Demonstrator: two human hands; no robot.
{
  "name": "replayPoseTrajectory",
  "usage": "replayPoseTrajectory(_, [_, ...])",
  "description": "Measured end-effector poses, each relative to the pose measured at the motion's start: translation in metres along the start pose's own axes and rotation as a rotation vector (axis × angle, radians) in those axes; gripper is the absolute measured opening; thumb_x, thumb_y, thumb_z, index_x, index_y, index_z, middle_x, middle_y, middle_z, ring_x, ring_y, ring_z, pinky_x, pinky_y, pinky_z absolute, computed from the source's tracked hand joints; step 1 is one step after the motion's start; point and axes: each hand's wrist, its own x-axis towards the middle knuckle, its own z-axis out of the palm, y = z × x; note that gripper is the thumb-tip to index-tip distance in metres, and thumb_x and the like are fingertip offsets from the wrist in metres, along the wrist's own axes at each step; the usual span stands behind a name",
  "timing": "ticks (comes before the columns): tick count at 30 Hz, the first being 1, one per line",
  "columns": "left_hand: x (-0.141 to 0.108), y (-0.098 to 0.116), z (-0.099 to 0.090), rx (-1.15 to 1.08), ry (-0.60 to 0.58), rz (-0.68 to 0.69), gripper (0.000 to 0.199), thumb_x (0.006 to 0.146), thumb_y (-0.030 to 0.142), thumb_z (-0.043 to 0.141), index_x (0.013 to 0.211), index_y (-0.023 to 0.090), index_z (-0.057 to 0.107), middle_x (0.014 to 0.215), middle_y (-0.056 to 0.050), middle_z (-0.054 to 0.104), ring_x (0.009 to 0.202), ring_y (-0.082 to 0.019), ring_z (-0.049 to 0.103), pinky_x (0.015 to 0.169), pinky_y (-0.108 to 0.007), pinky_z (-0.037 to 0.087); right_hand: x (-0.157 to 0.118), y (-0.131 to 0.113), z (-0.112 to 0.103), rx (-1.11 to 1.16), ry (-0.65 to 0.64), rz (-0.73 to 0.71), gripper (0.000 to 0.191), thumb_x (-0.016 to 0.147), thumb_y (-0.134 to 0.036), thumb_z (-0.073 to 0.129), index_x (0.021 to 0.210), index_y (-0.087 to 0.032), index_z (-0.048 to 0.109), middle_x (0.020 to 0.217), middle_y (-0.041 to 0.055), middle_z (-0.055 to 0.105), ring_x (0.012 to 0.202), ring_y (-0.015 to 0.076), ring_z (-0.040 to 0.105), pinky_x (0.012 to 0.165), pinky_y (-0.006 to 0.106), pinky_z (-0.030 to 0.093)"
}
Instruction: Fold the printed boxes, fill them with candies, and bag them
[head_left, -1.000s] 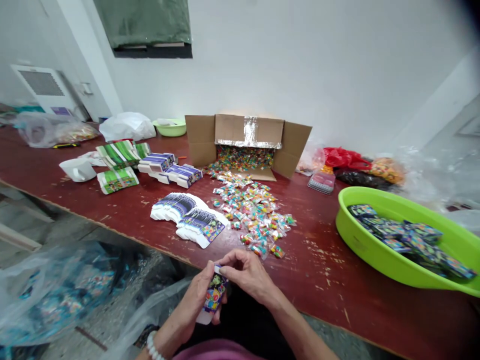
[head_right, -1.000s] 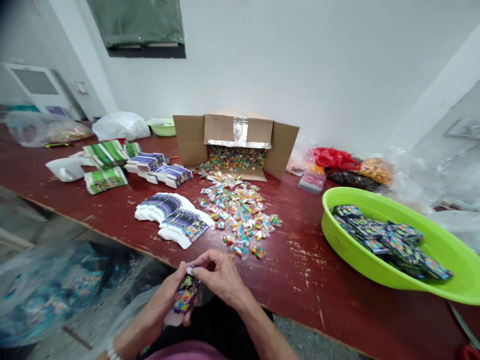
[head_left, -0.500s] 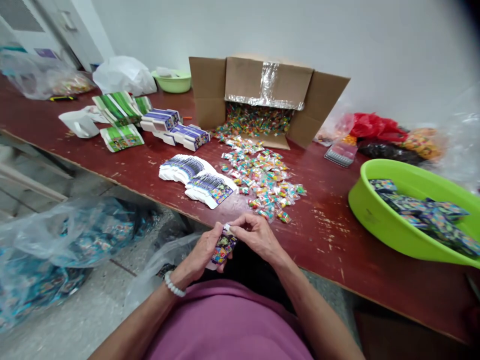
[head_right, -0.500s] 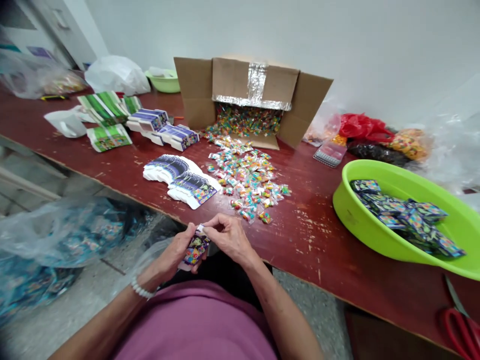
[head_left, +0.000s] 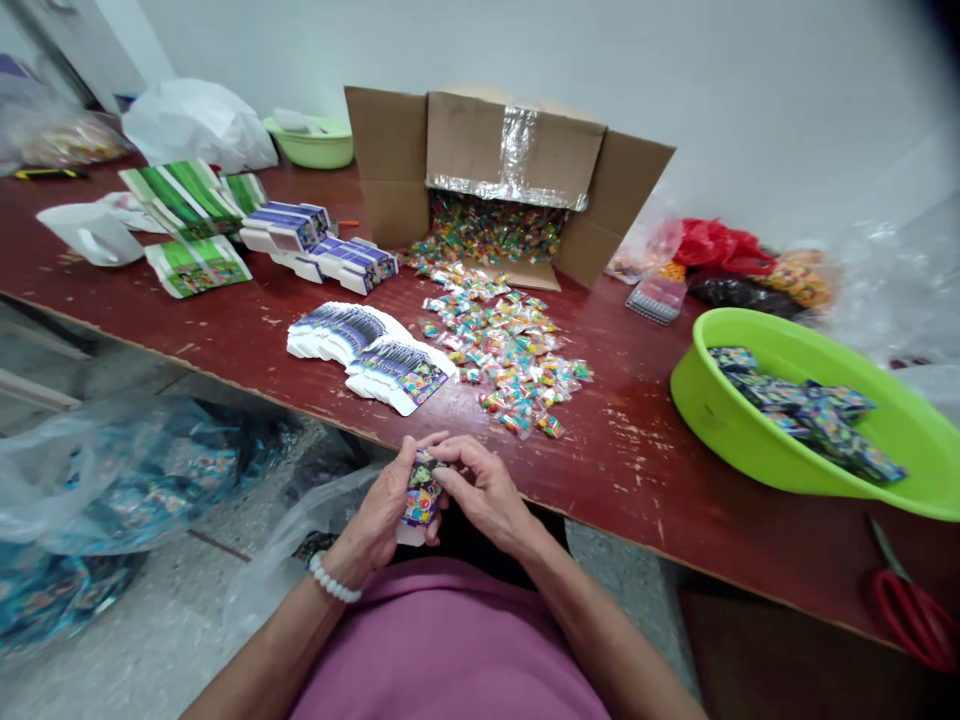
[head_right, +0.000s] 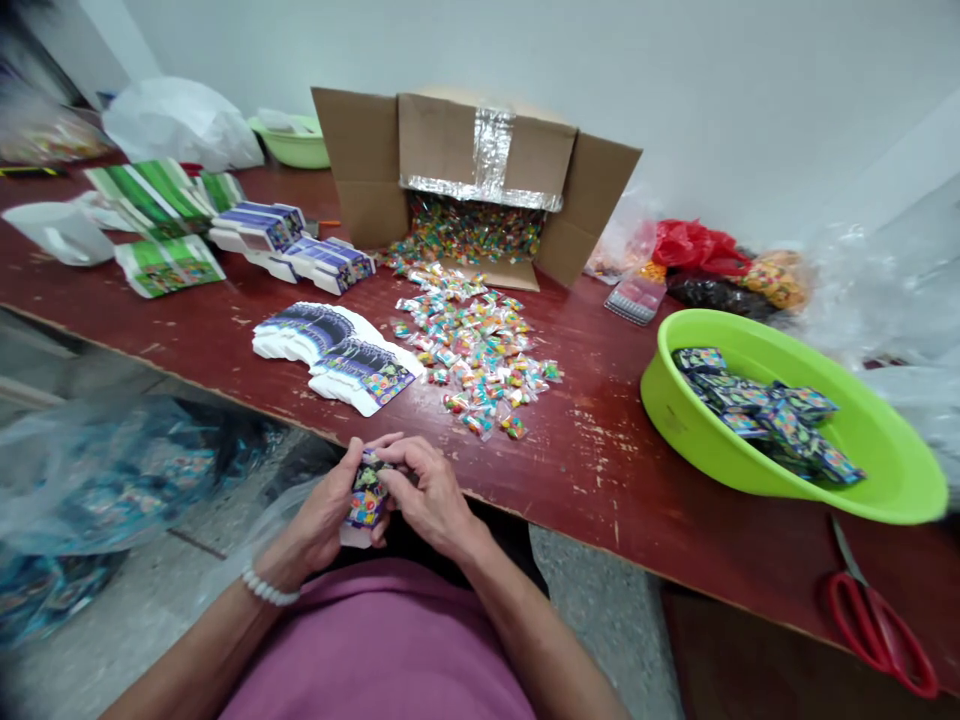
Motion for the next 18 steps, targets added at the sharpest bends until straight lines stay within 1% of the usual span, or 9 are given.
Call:
replayPoseTrajectory(3, [0.002,-0.005,0.004,-0.034,-0.004,0.013,0.058,0.092,0.063,0.05,0.137,0.025,0.05,0.071,0.001,0.066,0.039,-0.014,0.058,0.038,-0.025,0.047,-0.002,0.008,0.0,-0.16,0.042,-0.072,0.02,0.093,-0.02,0.058,0.106,-0.025,0.072,0.11,0.0068,0.069,0.104,0.0205,0.064,0.093,0.035,0.051])
replayPoseTrajectory(5, [0.002,-0.009,0.002,-0.055,-0.032,0.011,0.046,0.092,0.053,0.058,0.128,0.025,0.054,0.082,-0.002,0.069,0.051,-0.015,0.064,0.048,-0.026,0.053,0.0,0.011,-0.015,-0.253,0.053,-0.095,0.021,0.094,-0.021,0.057,0.107,-0.024,0.073,0.11,0.0071,0.069,0.104,0.0201,0.064,0.094,0.035,0.05])
replayPoseTrajectory(6, [0.002,-0.011,0.0,-0.071,-0.043,0.009,0.04,0.092,0.049,0.061,0.123,0.024,0.056,0.087,-0.003,0.07,0.06,-0.016,0.068,0.056,-0.027,0.055,0.001,0.012,-0.027,-0.302,0.099,-0.097,0.021,0.094,-0.024,0.057,0.108,-0.024,0.073,0.11,0.0074,0.069,0.104,0.0203,0.064,0.095,0.036,0.05])
replayPoseTrajectory(8, [0.0,-0.017,-0.005,-0.087,-0.064,-0.007,0.034,0.091,0.042,0.065,0.117,0.022,0.058,0.097,-0.006,0.071,0.079,-0.017,0.07,0.07,-0.027,0.056,0.0,0.016,-0.058,-0.42,0.273,-0.065,0.023,0.095,-0.028,0.055,0.111,-0.023,0.071,0.112,0.0086,0.068,0.107,0.0219,0.063,0.095,0.037,0.049])
replayPoseTrajectory(10, [-0.002,-0.026,-0.012,-0.067,-0.091,-0.062,0.034,0.089,0.039,0.069,0.115,0.02,0.059,0.102,-0.007,0.07,0.085,-0.017,0.067,0.074,-0.026,0.054,-0.003,0.022,-0.092,-0.611,0.463,0.045,0.026,0.094,-0.033,0.055,0.111,-0.021,0.071,0.112,0.011,0.067,0.104,0.0244,0.062,0.091,0.038,0.05])
replayPoseTrajectory(11, [-0.002,-0.03,-0.017,-0.049,-0.1,-0.095,0.036,0.086,0.037,0.072,0.114,0.019,0.06,0.101,-0.006,0.069,0.083,-0.016,0.066,0.072,-0.026,0.053,-0.005,0.026,-0.106,-0.728,0.515,0.123,0.027,0.093,-0.035,0.057,0.11,-0.02,0.071,0.11,0.0121,0.066,0.103,0.0262,0.062,0.09,0.04,0.049])
replayPoseTrajectory(14, [-0.002,-0.037,-0.035,0.039,-0.077,-0.124,0.038,0.075,0.032,0.081,0.103,0.019,0.06,0.09,-0.001,0.064,0.076,-0.015,0.061,0.07,-0.027,0.051,-0.013,0.039,-0.134,-0.941,0.514,0.31,0.028,0.087,-0.04,0.063,0.104,-0.02,0.072,0.105,0.0122,0.063,0.101,0.029,0.061,0.087,0.042,0.049])
replayPoseTrajectory(16, [0.0,-0.033,-0.053,0.198,-0.052,-0.07,0.037,0.07,0.031,0.083,0.097,0.02,0.06,0.083,0.002,0.062,0.075,-0.015,0.059,0.07,-0.026,0.049,-0.016,0.046,-0.141,-0.961,0.481,0.345,0.025,0.083,-0.041,0.067,0.095,-0.02,0.072,0.102,0.011,0.063,0.098,0.0285,0.061,0.086,0.042,0.048])
replayPoseTrajectory(18, [0.001,-0.023,-0.072,0.44,-0.088,-0.036,0.038,0.067,0.03,0.082,0.099,0.02,0.063,0.082,0.003,0.061,0.077,-0.015,0.058,0.069,-0.024,0.046,-0.017,0.048,-0.141,-0.902,0.488,0.343,0.021,0.08,-0.039,0.069,0.088,-0.019,0.07,0.095,0.0089,0.065,0.09,0.0263,0.061,0.083,0.041,0.048])
